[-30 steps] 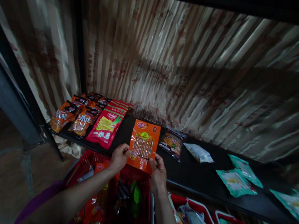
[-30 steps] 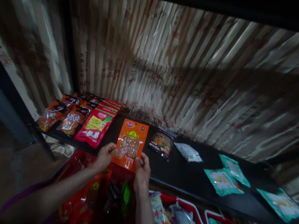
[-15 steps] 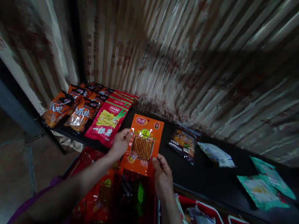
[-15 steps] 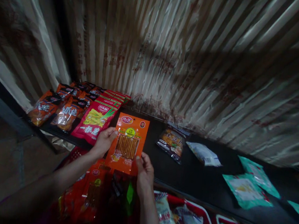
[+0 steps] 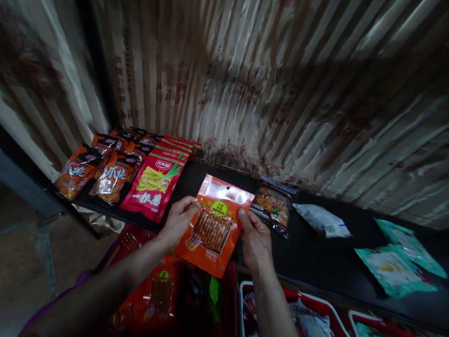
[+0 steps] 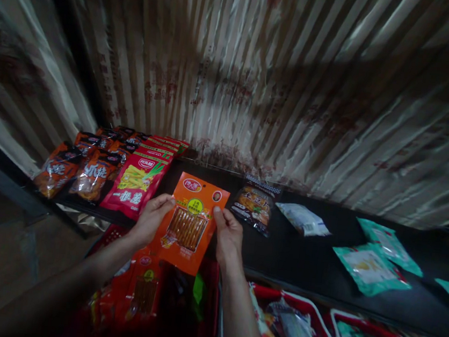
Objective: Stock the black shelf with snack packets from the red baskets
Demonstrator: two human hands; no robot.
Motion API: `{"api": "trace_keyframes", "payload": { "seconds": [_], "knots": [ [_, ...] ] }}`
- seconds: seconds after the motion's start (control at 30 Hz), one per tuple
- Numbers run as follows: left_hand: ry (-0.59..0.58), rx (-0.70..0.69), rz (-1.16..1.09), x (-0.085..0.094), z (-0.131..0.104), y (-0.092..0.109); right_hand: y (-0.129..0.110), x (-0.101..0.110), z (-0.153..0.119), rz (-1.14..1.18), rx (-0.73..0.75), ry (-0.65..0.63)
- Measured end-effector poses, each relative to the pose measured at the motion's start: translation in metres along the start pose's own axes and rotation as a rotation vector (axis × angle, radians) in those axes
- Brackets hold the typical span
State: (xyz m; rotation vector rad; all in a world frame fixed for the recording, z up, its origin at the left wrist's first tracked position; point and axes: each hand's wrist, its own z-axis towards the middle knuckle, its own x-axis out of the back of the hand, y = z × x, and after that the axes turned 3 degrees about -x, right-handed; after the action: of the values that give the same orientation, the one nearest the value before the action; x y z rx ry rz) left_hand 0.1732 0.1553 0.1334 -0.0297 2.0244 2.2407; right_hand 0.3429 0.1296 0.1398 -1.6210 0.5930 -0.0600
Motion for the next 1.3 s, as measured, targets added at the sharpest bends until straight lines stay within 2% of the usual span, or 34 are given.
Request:
{"api": "trace_keyframes", "payload": {
  "seconds": [0.23,0.47,0.6,0.83,0.97,1.2,1.3],
  "knots": [
    [-0.072,0.006,-0.085,-0.011,-0.002,0.011,-0.004,0.002,-0.004,0.050,-0.021,0.037],
    [0.028,0.054,-0.183,-0.009,0.001,0.006,0.002,-0.003,-0.006,0.009,0.008,-0.028],
    [0.056,0.112,-0.219,-0.003,0.003,0.003,0.005,-0.006,-0.007,-0.026,0.003,-0.025],
    [-0.062,0.146,-0.279,0.004,0.004,0.000,0.006,-0.005,-0.005,-0.009,-0.001,0.002],
    [-0.062,0.228,-0.263,0.002,0.000,0.000,0.000,-0.005,-0.006,0.063,0.004,0.029],
    [-0.231,0.283,-0.311,-0.003,-0.010,0.010,-0.008,0.000,-0.008,0.108,0.004,0.084],
    [-0.238,0.294,-0.301,-0.003,-0.012,0.008,-0.008,0.002,-0.007,0.123,-0.023,0.079]
  ]
}}
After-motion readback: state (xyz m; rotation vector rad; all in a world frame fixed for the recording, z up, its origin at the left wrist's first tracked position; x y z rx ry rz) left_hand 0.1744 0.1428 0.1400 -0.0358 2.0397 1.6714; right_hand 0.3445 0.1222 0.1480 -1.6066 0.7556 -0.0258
